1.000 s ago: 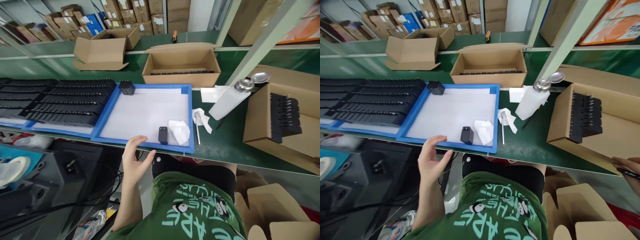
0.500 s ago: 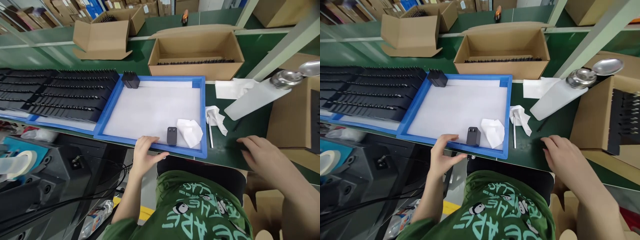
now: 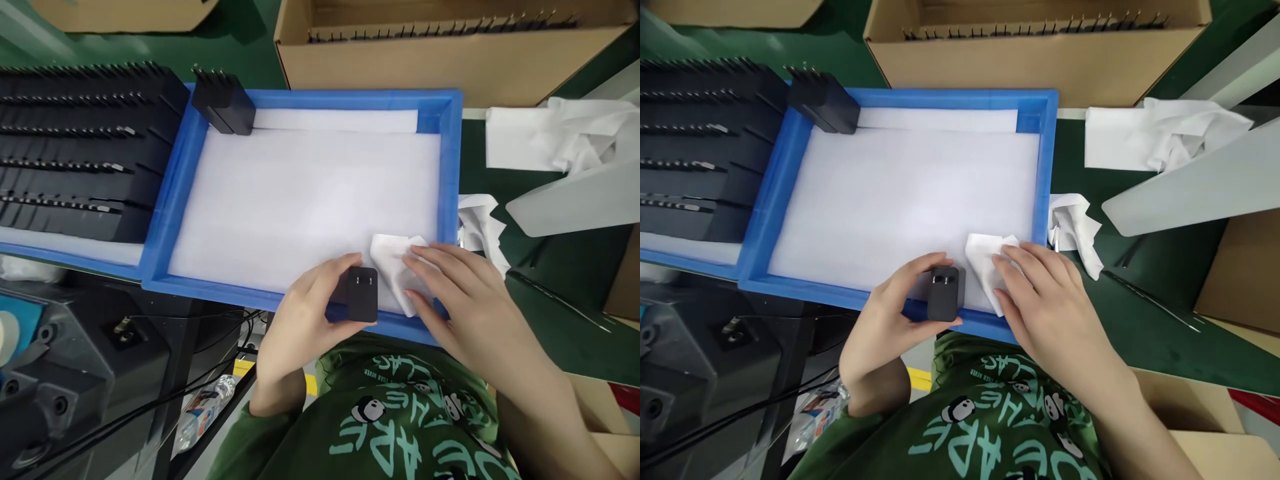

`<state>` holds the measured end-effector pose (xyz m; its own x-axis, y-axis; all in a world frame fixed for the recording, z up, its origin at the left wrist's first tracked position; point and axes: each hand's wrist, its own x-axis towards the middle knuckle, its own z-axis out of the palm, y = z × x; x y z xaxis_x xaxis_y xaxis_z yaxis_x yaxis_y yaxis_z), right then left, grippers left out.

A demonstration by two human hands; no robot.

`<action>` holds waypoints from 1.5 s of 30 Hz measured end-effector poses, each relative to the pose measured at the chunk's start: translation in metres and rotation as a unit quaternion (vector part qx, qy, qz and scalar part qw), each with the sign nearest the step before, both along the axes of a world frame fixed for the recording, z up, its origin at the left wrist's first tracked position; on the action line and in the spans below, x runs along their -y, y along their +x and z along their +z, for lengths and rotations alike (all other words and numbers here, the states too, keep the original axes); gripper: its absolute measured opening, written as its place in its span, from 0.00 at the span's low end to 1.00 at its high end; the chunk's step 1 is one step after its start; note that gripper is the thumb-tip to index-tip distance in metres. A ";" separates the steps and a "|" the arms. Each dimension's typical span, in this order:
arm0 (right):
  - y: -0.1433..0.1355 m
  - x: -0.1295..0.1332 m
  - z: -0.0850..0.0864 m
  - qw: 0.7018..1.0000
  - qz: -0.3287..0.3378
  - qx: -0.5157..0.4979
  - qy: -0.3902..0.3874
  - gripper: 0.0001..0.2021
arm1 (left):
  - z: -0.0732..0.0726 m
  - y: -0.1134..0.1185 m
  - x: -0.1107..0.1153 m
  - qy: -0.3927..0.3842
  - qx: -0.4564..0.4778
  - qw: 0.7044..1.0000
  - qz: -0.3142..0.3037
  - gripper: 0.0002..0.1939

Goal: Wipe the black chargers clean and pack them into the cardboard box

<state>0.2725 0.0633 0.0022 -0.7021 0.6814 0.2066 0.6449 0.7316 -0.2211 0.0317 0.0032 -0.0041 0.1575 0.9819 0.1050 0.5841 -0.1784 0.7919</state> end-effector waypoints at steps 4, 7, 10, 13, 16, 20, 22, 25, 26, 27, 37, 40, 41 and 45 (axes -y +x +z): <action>-0.008 -0.009 -0.001 1.000 0.013 0.020 0.005 0.21 | -0.001 0.002 0.002 0.015 -0.009 1.000 0.014 0.32; -0.013 -0.014 -0.002 1.000 0.018 0.023 0.005 0.16 | -0.002 0.003 0.003 0.028 -0.012 0.999 0.031 0.30; -0.015 -0.015 -0.002 1.000 0.008 0.007 -0.005 0.10 | -0.003 0.004 0.003 0.037 -0.020 0.998 0.042 0.28; -0.015 -0.011 0.001 0.999 -0.017 -0.040 -0.015 0.08 | -0.003 0.005 0.004 0.047 -0.018 0.998 0.044 0.26; -0.016 -0.005 0.009 0.993 -0.073 -0.090 -0.021 0.09 | -0.003 0.005 0.004 0.051 -0.020 0.997 0.047 0.25; -0.029 0.003 0.018 0.988 -0.115 -0.107 0.010 0.09 | -0.004 0.005 0.004 0.054 -0.022 0.997 0.046 0.26; -0.038 0.005 0.020 0.988 -0.083 -0.128 0.012 0.10 | -0.004 0.004 0.004 0.050 -0.021 0.997 0.047 0.25; -0.046 0.008 0.020 0.990 0.003 -0.143 0.000 0.12 | -0.002 0.004 0.003 0.045 -0.026 0.997 0.049 0.22; -0.047 0.009 0.020 0.990 0.030 -0.137 0.000 0.12 | -0.002 0.004 0.003 0.044 -0.029 0.997 0.050 0.21; -0.047 0.011 0.020 0.991 0.051 -0.125 0.002 0.13 | -0.002 0.004 0.003 0.044 -0.032 0.997 0.050 0.21; -0.036 0.037 0.025 0.984 0.104 -0.148 -0.006 0.14 | -0.004 0.002 0.004 0.035 -0.006 0.998 0.044 0.24; -0.048 0.027 0.027 0.989 0.119 -0.083 0.009 0.14 | -0.004 0.002 0.004 0.032 0.000 0.999 0.044 0.22; -0.052 0.025 0.026 0.990 0.119 -0.069 0.016 0.14 | -0.003 0.002 0.004 0.031 0.002 0.999 0.043 0.21; -0.051 0.032 0.028 0.980 0.164 -0.112 -0.017 0.15 | -0.002 0.001 0.004 0.022 -0.002 0.999 0.049 0.22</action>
<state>0.2211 0.0316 0.0303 -0.8244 0.4361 0.3608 0.3094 0.8810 -0.3579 0.0330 -0.0005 -0.0063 0.0609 0.9871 0.1478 0.6032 -0.1544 0.7825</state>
